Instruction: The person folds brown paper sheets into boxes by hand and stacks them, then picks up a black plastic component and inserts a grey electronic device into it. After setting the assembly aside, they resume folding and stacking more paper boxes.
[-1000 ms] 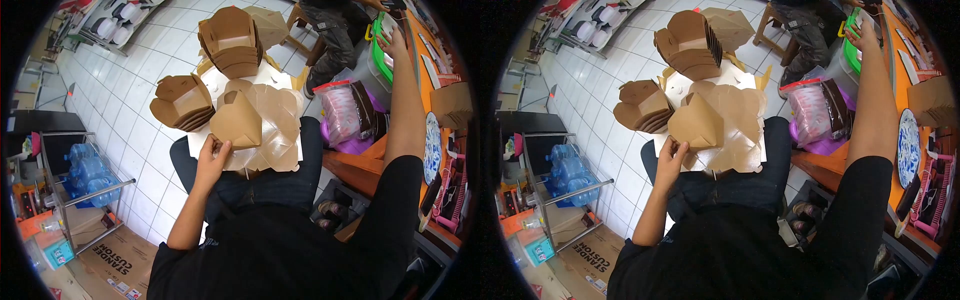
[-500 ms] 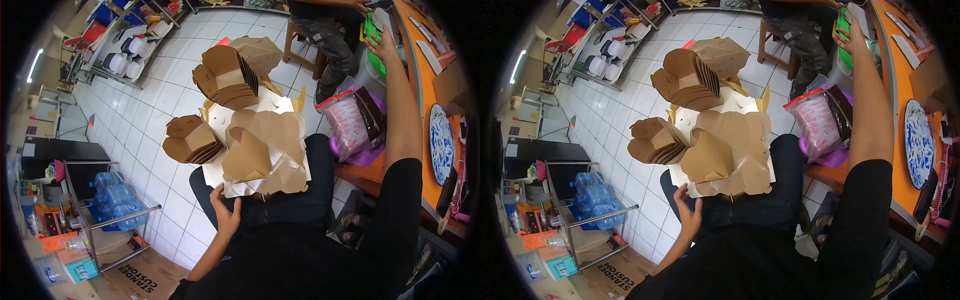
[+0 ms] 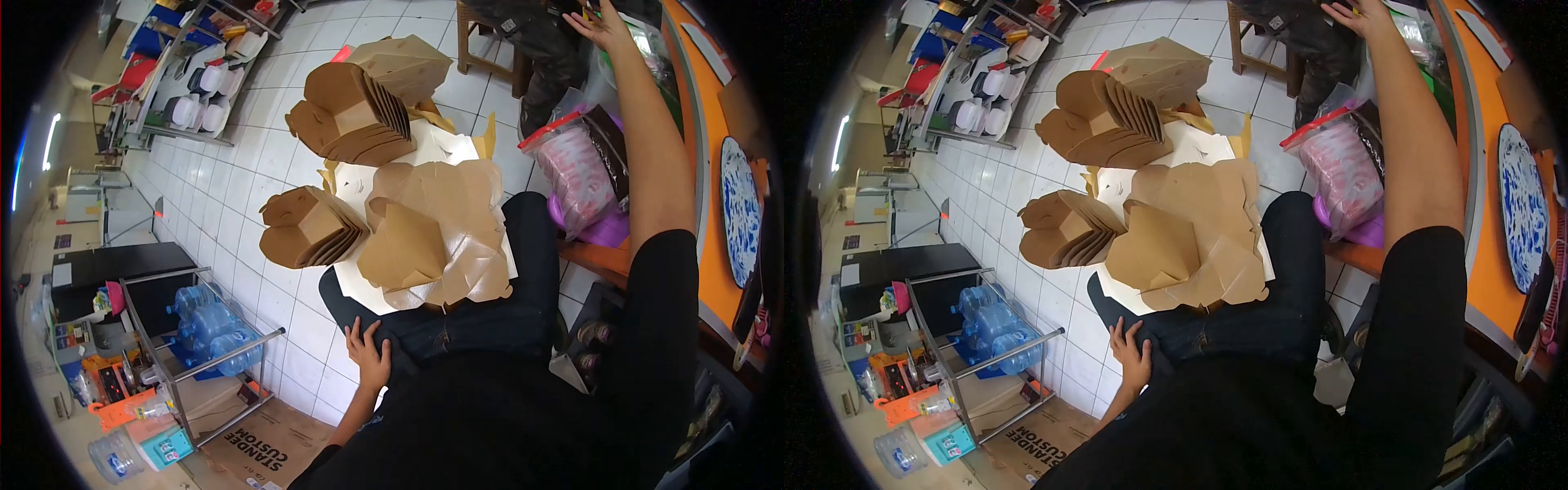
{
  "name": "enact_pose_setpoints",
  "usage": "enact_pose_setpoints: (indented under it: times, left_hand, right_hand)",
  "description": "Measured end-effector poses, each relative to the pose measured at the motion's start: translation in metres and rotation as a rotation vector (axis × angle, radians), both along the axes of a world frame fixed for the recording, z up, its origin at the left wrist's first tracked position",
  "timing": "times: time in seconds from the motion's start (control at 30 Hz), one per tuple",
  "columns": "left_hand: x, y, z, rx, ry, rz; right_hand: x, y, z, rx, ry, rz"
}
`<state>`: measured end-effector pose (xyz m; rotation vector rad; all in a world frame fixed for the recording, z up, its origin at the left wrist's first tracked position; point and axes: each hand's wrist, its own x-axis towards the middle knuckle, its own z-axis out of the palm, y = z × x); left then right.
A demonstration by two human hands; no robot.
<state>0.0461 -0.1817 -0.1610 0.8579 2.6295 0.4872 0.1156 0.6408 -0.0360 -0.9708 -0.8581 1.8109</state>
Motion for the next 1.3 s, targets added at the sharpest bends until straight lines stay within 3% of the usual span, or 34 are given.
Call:
enact_pose_setpoints:
  times: [0.07, 0.2, 0.3, 0.33, 0.43, 0.57, 0.63, 0.7, 0.73, 0.77, 0.83, 0.9, 1.0, 1.07, 1.13, 1.23, 1.3]
  left_hand:
    - [0.0, -0.001, 0.001, -0.01, -0.003, 0.006]
    - [-0.001, 0.0, 0.002, -0.028, -0.01, 0.003]
    - [-0.004, -0.002, 0.0, -0.028, -0.014, -0.004]
    - [-0.004, -0.003, 0.0, -0.026, -0.016, -0.004]
    - [-0.005, 0.0, 0.003, -0.029, -0.028, -0.001]
    - [-0.011, 0.001, 0.002, -0.133, -0.026, -0.072]
    - [-0.019, 0.002, 0.008, -0.287, -0.11, -0.197]
    - [-0.033, 0.007, 0.025, -0.466, -0.209, -0.351]
    - [-0.047, -0.002, 0.023, -0.464, -0.081, -0.618]
    - [-0.055, 0.018, 0.038, -0.495, -0.394, -0.622]
    - [-0.074, 0.094, 0.112, -0.548, -1.038, -0.612]
    - [-0.067, 0.143, 0.16, -0.066, -1.166, -0.789]
    - [-0.025, 0.218, 0.181, 0.692, -0.773, -0.447]
    - [-0.017, 0.257, 0.175, 0.718, -0.822, -0.188]
    - [-0.009, 0.278, 0.14, 0.972, -1.288, -0.052]
    - [0.01, 0.294, 0.125, 0.935, -1.443, 0.01]
    - [0.015, 0.298, 0.099, 0.86, -1.322, -0.121]
  right_hand:
    - [-0.01, -0.019, 0.016, -0.086, -0.121, -0.193]
    - [-0.005, -0.022, 0.01, 0.204, -0.066, -0.479]
    - [-0.006, -0.008, 0.002, 0.529, -0.349, -1.112]
    - [0.005, -0.017, 0.01, 0.689, -0.3, -1.002]
    - [0.018, -0.035, 0.027, 0.885, -0.424, -1.006]
    - [0.028, -0.093, 0.045, 0.953, -0.541, -1.038]
    - [0.029, -0.148, 0.051, 1.136, -0.423, -0.972]
    - [0.053, -0.173, 0.036, 1.273, -0.468, -0.845]
    - [0.05, -0.203, 0.037, 1.28, -0.435, -0.828]
    - [0.043, -0.239, 0.04, 1.287, -0.403, -0.812]
    - [0.041, -0.292, 0.041, 1.12, -0.225, -0.554]
    - [0.053, -0.34, 0.035, 0.876, -0.171, -0.158]
    - [0.049, -0.405, 0.038, 0.643, -0.23, 0.208]
    - [0.038, -0.435, 0.042, 0.646, -0.258, 0.388]
    - [0.037, -0.445, 0.042, 0.828, -0.611, 0.497]
    - [0.064, -0.419, 0.061, 0.927, -0.93, 0.8]
    - [0.093, -0.406, 0.09, 1.032, -1.103, 0.986]
